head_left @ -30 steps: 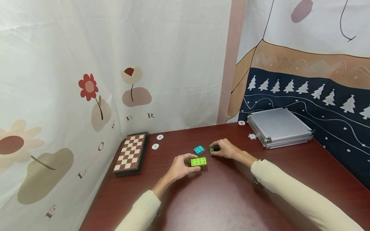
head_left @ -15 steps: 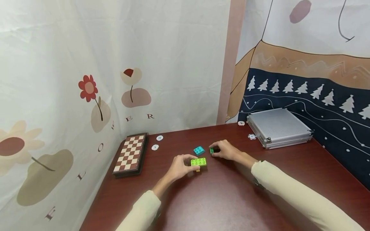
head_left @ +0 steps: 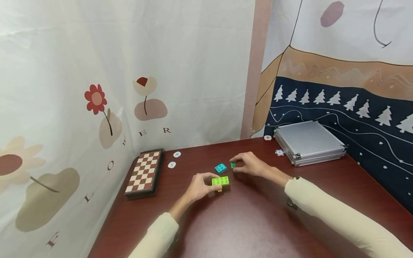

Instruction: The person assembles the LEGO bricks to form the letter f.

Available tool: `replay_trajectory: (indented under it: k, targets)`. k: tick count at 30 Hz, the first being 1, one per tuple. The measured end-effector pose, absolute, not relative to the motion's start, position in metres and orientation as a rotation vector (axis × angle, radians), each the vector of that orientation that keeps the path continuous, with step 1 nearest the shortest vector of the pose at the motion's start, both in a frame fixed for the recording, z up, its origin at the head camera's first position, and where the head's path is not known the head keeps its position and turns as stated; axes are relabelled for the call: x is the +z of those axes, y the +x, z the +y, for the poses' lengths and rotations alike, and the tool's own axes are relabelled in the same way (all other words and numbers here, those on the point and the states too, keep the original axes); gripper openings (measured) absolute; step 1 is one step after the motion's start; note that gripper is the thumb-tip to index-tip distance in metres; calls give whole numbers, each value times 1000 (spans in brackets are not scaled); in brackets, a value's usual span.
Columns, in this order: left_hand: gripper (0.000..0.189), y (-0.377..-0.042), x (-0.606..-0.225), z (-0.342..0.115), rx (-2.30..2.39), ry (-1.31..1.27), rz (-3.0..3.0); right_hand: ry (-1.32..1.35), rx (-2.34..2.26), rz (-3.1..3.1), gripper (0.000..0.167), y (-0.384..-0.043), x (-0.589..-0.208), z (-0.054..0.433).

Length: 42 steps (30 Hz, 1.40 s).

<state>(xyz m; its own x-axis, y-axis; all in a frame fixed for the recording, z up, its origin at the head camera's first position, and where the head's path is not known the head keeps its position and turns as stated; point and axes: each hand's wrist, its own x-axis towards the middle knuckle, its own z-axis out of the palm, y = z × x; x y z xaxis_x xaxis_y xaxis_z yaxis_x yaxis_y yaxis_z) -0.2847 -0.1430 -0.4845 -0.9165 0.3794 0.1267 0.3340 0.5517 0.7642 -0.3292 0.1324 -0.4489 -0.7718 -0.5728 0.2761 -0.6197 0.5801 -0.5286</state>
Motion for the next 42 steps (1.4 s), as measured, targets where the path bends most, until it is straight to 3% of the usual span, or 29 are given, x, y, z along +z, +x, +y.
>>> replay_trajectory:
  k: [16,42]
  targets:
    - [38,-288,-489,-143,1357,667,2698,1260,1084,-2575,37,-306,-443,103]
    - [36,-288,-488,-145,1360,665,2691,1258,1054,-2648,32,-296,-448,79]
